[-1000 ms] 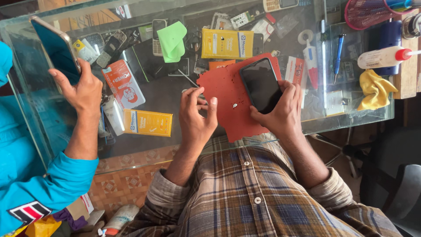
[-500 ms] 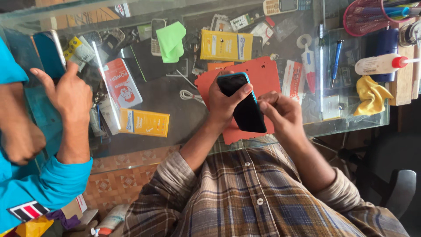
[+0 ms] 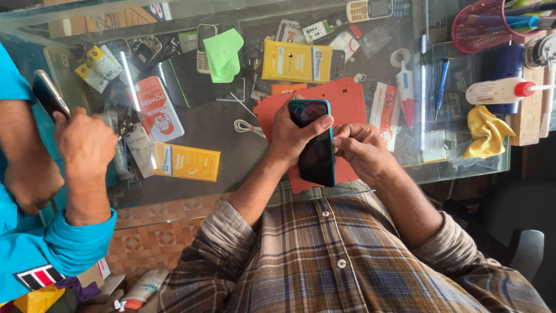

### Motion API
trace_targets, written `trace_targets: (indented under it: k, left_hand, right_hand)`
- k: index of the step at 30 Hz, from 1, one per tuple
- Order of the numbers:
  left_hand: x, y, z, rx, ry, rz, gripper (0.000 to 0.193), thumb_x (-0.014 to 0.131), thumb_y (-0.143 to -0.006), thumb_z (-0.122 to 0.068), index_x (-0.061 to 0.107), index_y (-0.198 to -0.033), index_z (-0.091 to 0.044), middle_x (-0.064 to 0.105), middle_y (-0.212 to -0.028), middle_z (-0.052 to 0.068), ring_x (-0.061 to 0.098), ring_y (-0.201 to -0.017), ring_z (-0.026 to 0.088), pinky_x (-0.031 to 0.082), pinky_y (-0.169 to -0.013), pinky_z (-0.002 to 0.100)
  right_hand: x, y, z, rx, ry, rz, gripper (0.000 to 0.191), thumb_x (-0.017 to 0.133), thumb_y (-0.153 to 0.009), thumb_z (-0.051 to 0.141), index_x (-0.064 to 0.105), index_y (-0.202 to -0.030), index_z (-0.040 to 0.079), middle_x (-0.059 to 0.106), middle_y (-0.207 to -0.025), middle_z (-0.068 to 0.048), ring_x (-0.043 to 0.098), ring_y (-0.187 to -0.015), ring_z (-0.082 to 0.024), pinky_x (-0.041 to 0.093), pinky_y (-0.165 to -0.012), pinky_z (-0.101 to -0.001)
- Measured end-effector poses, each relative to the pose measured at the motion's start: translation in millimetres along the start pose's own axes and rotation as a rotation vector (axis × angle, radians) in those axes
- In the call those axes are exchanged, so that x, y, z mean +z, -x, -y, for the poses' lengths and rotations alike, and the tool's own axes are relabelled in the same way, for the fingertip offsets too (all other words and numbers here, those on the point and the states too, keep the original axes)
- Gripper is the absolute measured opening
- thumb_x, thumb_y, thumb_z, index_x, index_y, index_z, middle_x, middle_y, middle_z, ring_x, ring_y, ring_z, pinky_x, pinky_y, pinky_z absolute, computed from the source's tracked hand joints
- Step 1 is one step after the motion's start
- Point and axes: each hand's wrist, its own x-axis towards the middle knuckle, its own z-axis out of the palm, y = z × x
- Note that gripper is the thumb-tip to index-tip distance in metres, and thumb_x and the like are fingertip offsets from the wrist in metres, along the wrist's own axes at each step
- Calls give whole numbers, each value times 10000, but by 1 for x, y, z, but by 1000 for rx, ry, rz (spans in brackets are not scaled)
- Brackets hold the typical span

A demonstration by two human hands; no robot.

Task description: The person uses a screwdriver to tighten screws on the exposed internals of a disassembled smartphone lying on a red mat, then aligns the blue back cover onto the phone body and presses it into place. The person then powers the phone on and it boots up on the mat.

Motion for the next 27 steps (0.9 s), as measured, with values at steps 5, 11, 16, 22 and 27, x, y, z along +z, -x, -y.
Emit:
trace_targets:
  k: [5, 11, 16, 22, 27]
  left_hand:
    - [0, 0, 0, -3, 2, 7, 424, 905, -806, -281, 588, -1007, -85, 637, -889, -18, 611, -785, 60, 547, -712, 257]
    - [0, -3, 0, -5, -1, -14, 419, 905, -801, -288, 602, -998, -76, 642, -883, -19, 606, -777, 56, 542, -703, 254]
    - [0, -1, -1, 13, 0, -1, 419, 901, -811, -293, 598, -1010, -82, 636, -883, -31, 596, -779, 48, 529, -706, 244]
    - [0, -1, 0, -12, -11, -9, 409, 900, -802, -290, 614, -1002, -77, 649, -874, -24, 609, -763, 54, 543, -698, 250]
    - [1, 0, -1, -5, 25, -12, 420, 910, -803, -272, 609, -1020, -75, 641, -893, -24, 601, -778, 52, 535, -706, 251]
  right_hand:
    - [0, -1, -2, 20, -4, -3, 119, 716, -955, 53, 670, -848, 27, 721, -925, -85, 677, -854, -157, 547, -821, -323]
    - [0, -3, -2, -1, 6, 4, 119, 725, -949, 63, 668, -852, 23, 722, -937, -88, 675, -863, -156, 540, -824, -315]
    - [-1, -6, -2, -9, -24, 35, 126, 727, -960, 55, 673, -856, 11, 712, -893, -92, 674, -834, -170, 542, -816, -323]
    - [-2, -7, -4, 8, -3, 14, 133, 707, -931, 69, 657, -814, 31, 726, -884, -78, 673, -816, -147, 533, -793, -297]
    - [-4, -7, -6, -1, -2, 15, 162, 720, -963, 57, 656, -818, 24, 688, -836, -54, 639, -774, -132, 530, -774, -309]
